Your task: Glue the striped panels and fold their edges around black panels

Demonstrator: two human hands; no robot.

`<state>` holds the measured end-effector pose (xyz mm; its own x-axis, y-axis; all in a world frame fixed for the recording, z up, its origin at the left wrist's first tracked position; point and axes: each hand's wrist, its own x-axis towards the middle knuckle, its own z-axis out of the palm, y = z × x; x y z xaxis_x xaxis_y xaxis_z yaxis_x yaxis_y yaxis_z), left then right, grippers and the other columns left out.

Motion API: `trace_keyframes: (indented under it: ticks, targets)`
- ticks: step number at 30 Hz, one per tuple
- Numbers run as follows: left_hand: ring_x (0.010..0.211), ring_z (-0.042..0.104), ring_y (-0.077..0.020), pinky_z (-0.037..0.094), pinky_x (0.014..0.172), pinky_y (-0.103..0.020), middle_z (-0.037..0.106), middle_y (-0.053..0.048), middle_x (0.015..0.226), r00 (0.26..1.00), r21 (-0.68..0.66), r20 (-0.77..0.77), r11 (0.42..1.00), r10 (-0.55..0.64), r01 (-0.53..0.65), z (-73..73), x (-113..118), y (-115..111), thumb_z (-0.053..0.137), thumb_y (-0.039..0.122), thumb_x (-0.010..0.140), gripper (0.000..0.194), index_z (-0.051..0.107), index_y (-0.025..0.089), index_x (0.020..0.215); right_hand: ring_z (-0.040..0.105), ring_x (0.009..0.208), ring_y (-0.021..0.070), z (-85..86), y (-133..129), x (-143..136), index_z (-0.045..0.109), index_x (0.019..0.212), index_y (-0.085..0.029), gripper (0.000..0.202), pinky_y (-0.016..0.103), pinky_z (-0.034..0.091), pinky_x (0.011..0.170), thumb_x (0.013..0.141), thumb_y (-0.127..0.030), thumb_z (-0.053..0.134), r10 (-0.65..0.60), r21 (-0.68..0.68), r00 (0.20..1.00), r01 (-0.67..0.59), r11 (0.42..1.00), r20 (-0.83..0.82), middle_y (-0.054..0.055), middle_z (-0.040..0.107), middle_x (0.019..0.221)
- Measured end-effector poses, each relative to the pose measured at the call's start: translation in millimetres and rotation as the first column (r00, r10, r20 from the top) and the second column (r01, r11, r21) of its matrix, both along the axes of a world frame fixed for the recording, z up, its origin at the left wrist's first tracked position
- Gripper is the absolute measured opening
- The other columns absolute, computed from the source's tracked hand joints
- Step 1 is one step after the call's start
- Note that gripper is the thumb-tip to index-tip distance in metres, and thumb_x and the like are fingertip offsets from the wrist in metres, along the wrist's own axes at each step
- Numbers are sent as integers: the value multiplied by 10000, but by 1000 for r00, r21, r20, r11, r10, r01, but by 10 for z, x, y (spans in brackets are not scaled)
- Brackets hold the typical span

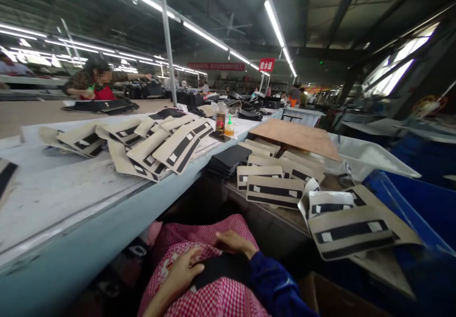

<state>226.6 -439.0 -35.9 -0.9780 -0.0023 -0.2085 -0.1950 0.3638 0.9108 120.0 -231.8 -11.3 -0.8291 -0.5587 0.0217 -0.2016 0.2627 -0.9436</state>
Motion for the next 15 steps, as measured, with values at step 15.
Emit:
trace_keyframes:
  ticks: [15]
  targets:
    - [997,727,-233,528,983,-372,808,-59,1017,631,485,-274,671,726,-561,1283,260,-409,846,379,624,534,752,208,1121,712,940,262,722,338,-89,772,1138,-173,563,399,536,884,859,-658,708,148,-139,981,-131,982,127,88,787,1020]
